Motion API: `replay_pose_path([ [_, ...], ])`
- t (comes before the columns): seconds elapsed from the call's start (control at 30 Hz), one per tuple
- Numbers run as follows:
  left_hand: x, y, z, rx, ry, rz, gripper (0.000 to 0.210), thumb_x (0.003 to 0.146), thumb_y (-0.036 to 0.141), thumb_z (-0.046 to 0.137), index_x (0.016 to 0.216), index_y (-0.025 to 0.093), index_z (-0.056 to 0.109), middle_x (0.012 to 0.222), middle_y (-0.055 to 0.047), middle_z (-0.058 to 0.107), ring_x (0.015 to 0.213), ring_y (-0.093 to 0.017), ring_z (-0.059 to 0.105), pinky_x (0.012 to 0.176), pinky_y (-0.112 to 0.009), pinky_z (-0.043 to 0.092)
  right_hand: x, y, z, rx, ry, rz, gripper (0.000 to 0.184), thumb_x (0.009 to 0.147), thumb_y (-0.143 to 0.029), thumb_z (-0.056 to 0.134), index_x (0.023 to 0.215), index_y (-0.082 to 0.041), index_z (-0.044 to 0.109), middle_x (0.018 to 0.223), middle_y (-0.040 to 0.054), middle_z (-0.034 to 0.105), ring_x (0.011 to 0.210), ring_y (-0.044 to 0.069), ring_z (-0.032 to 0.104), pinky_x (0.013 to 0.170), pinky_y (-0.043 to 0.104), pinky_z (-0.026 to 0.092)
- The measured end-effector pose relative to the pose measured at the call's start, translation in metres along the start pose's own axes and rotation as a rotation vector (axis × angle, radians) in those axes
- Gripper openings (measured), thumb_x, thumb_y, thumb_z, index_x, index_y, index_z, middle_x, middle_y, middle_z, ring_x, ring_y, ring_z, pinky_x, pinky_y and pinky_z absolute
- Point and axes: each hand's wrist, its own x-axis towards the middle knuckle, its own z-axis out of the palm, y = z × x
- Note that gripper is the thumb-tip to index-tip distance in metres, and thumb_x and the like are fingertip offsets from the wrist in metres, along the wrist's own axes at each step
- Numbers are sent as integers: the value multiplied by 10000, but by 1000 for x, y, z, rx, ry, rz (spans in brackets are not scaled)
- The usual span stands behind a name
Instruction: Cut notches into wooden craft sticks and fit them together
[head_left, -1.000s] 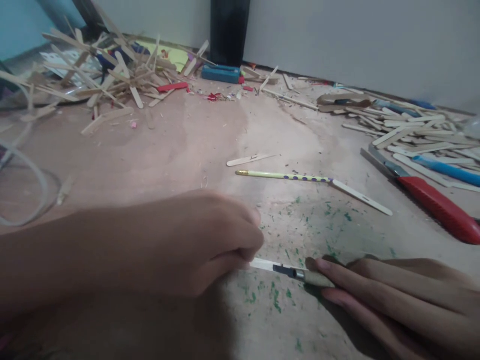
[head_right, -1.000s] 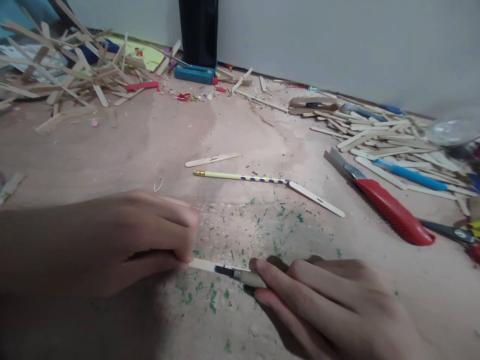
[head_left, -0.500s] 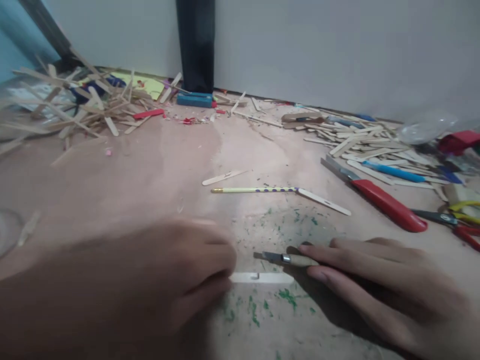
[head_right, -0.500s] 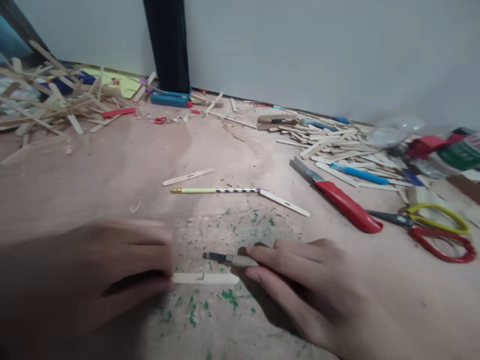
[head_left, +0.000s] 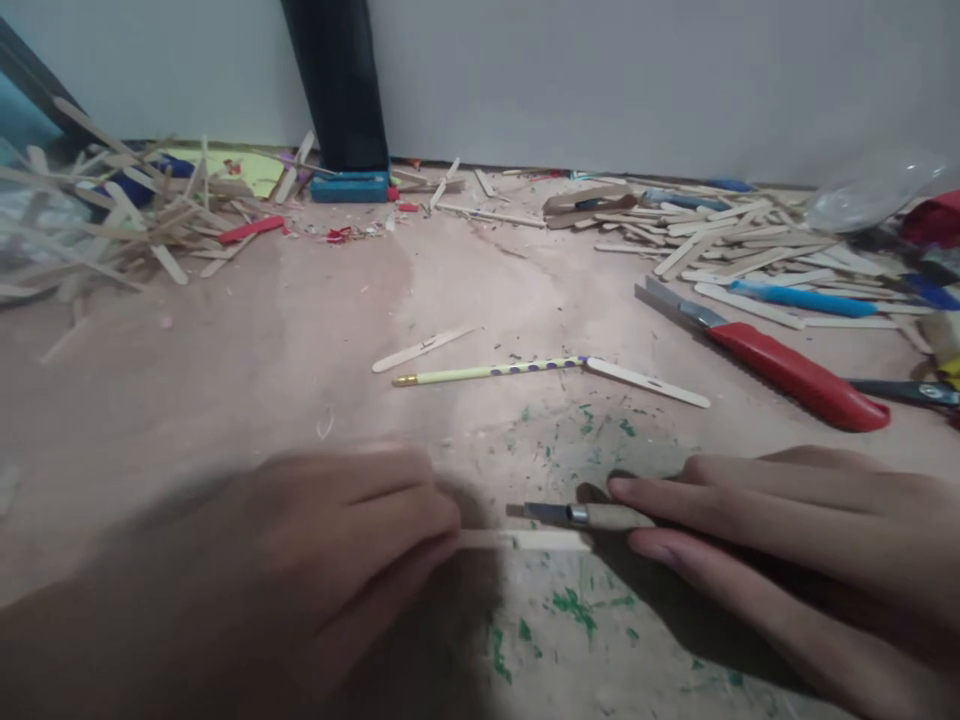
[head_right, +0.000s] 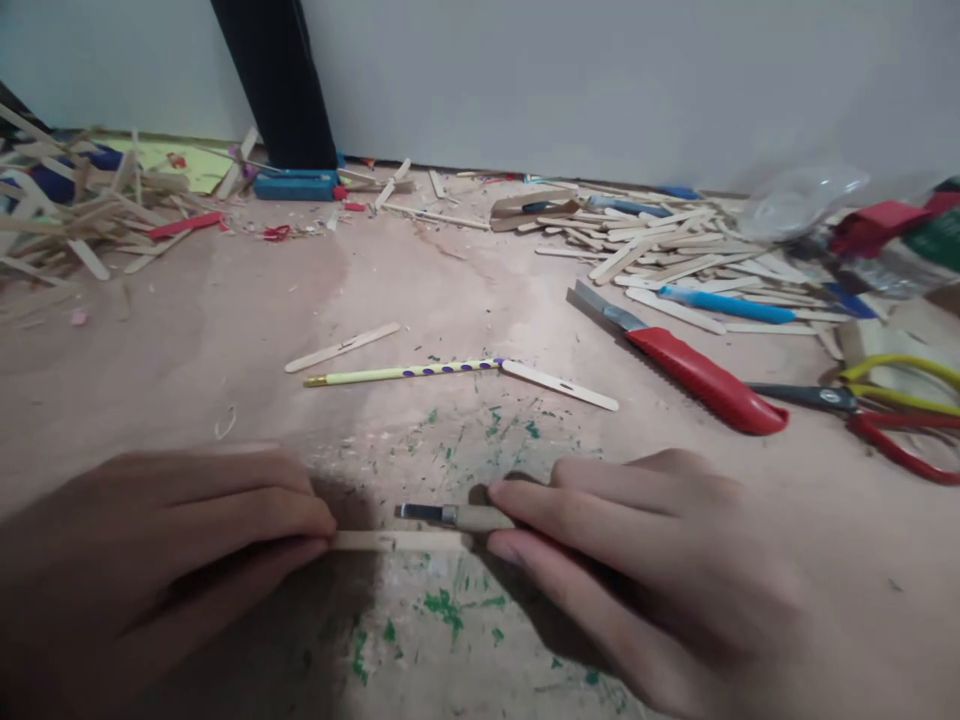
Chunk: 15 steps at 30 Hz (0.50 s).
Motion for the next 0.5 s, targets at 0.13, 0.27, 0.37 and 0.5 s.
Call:
replay_pose_path([
  [0.13,-2,3,2,-27,-23,-45,321,1049,69,514,1179,320,667,1036,58,765,844,-123,716,706,-256,507,3,-3,1,46,-64,-42,259,1185,-299,565,1319,-333,784,846,-33,832,620,141,768,512,272,588],
  [0.27,-7,2,5,-10,-43,-96,369,1038,60,516,1197,350,680,1060,62,771,861,-123,721,725,-232,526,3,-5,4,67,-11,-21,241,1189,-411,574,1281,-325,781,845,-42,819,612,114,751,567,229,620],
  [0.37,-14,-1,8,-12,-29,-84,365,1048,83,546,1234,353,706,1103,33,785,894,-152,731,761,-243,545,-2,-2,5,30,-56,-6,247,1187,-404,575,1355,-354,749,861,-38,804,622,128,743,644,245,664],
  [0.5,-24,-5,13,1,-51,-115,351,1074,127,561,1251,376,732,1121,25,782,929,-170,736,813,-256,559,-7,2,5,58,-85,-8,281,1187,-357,563,1423,-388,711,882,-38,806,642,138,760,604,252,649],
])
